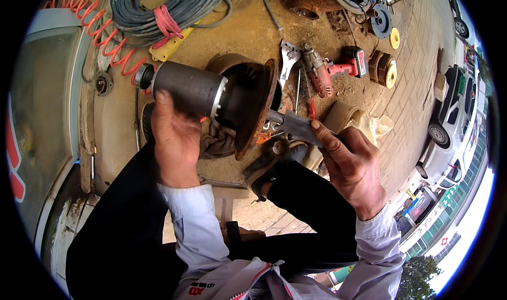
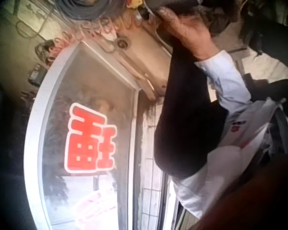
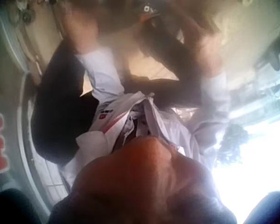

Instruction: The person sits on the ground and works on a mechanical part, likely a motor or pump housing. They use a hammer to tap a shaft into place, then use a wrench to tighten a nut on the shaft. Finally, they use a file to smooth the edges of the part.

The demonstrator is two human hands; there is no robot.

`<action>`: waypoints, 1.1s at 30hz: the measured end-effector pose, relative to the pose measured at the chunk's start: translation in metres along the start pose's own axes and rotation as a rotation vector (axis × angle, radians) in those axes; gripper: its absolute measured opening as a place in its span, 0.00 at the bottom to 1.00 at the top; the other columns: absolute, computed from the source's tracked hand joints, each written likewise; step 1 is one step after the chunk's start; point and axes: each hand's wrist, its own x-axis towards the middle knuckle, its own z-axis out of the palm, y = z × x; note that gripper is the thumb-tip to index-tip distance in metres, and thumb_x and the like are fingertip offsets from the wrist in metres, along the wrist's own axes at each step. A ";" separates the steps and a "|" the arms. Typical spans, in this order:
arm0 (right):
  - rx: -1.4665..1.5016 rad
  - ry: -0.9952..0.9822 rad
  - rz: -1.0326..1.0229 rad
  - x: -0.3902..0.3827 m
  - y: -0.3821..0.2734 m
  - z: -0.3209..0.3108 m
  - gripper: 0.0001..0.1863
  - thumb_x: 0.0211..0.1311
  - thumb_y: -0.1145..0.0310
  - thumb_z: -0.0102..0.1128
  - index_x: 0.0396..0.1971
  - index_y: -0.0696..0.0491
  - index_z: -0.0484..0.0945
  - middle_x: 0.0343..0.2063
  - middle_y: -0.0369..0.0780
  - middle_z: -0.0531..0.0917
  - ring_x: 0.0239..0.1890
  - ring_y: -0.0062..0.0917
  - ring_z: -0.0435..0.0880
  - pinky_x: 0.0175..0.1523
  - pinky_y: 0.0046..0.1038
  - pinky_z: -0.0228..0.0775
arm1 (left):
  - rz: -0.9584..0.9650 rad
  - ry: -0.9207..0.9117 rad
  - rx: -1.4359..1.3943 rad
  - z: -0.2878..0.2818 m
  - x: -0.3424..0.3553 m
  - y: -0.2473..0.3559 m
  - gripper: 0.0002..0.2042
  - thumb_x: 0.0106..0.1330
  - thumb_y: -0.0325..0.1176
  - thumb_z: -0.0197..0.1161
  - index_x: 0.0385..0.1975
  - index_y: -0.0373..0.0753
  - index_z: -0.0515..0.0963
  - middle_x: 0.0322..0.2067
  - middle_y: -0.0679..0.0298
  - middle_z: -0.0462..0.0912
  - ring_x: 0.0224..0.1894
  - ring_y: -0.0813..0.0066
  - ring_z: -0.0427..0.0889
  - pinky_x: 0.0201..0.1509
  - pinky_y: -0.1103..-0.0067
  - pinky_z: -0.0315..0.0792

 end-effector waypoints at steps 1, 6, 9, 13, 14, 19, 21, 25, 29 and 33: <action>0.010 -0.001 0.002 0.002 0.000 0.001 0.33 0.50 0.78 0.66 0.61 0.44 0.84 0.23 0.36 0.67 0.25 0.29 0.76 0.26 0.33 0.72 | -0.025 -0.013 -0.031 0.005 0.001 0.004 0.21 0.74 0.36 0.67 0.63 0.37 0.74 0.57 0.59 0.83 0.56 0.67 0.84 0.58 0.67 0.82; -0.040 -0.010 -0.035 0.010 -0.011 -0.002 0.33 0.51 0.77 0.65 0.61 0.43 0.84 0.23 0.36 0.68 0.24 0.28 0.75 0.26 0.33 0.72 | -0.024 -0.009 0.022 -0.015 0.007 0.006 0.22 0.74 0.38 0.67 0.63 0.37 0.74 0.57 0.59 0.83 0.58 0.65 0.83 0.62 0.65 0.80; -0.039 0.016 0.019 -0.012 0.004 0.001 0.34 0.50 0.78 0.66 0.62 0.41 0.83 0.23 0.36 0.68 0.23 0.28 0.75 0.26 0.33 0.72 | 0.053 0.062 0.168 -0.009 0.006 -0.006 0.23 0.73 0.39 0.69 0.63 0.37 0.75 0.56 0.60 0.83 0.58 0.67 0.83 0.63 0.66 0.80; -0.003 0.030 -0.011 0.007 -0.007 0.002 0.35 0.50 0.79 0.65 0.62 0.40 0.84 0.23 0.36 0.67 0.22 0.28 0.74 0.24 0.34 0.71 | -0.080 -0.201 -0.266 0.004 0.003 0.006 0.23 0.74 0.36 0.65 0.66 0.37 0.72 0.62 0.57 0.81 0.64 0.64 0.80 0.70 0.63 0.74; -0.016 0.033 -0.018 0.006 -0.008 0.002 0.35 0.50 0.79 0.65 0.62 0.40 0.83 0.23 0.36 0.67 0.22 0.28 0.74 0.24 0.34 0.71 | -0.072 -0.208 -0.233 -0.004 0.003 0.007 0.23 0.75 0.35 0.64 0.66 0.36 0.72 0.62 0.57 0.80 0.65 0.64 0.79 0.71 0.62 0.74; -0.004 0.019 0.036 -0.008 0.005 0.004 0.35 0.49 0.79 0.67 0.62 0.41 0.83 0.23 0.36 0.67 0.24 0.29 0.76 0.25 0.34 0.72 | -0.015 -0.031 -0.031 -0.020 0.009 -0.001 0.22 0.75 0.35 0.64 0.65 0.35 0.73 0.61 0.58 0.81 0.64 0.63 0.79 0.69 0.63 0.75; 0.040 0.021 0.030 0.001 0.000 0.006 0.36 0.49 0.80 0.67 0.62 0.40 0.83 0.23 0.37 0.67 0.23 0.30 0.76 0.25 0.35 0.72 | -0.070 0.018 0.136 -0.017 0.009 0.007 0.23 0.75 0.38 0.65 0.65 0.36 0.73 0.60 0.59 0.81 0.62 0.65 0.80 0.66 0.64 0.77; 0.069 -0.017 0.058 -0.006 0.004 0.002 0.36 0.50 0.80 0.67 0.63 0.40 0.82 0.23 0.38 0.68 0.26 0.32 0.77 0.27 0.36 0.73 | -0.096 -0.140 -0.160 -0.024 0.007 0.005 0.26 0.75 0.37 0.64 0.69 0.35 0.68 0.66 0.53 0.75 0.67 0.61 0.76 0.70 0.61 0.73; 0.158 -0.024 0.062 0.004 -0.002 0.005 0.35 0.50 0.79 0.69 0.62 0.42 0.82 0.24 0.39 0.69 0.25 0.32 0.77 0.28 0.37 0.73 | -0.064 -0.133 -0.061 -0.024 0.007 -0.002 0.31 0.74 0.33 0.63 0.74 0.34 0.62 0.72 0.47 0.67 0.75 0.52 0.66 0.80 0.56 0.60; 0.203 -0.050 0.089 0.007 -0.002 -0.002 0.35 0.49 0.81 0.69 0.61 0.43 0.83 0.25 0.39 0.71 0.24 0.34 0.77 0.29 0.37 0.74 | 0.024 -0.178 -0.124 -0.030 0.009 -0.005 0.29 0.74 0.31 0.63 0.72 0.31 0.64 0.71 0.46 0.69 0.73 0.50 0.70 0.77 0.54 0.66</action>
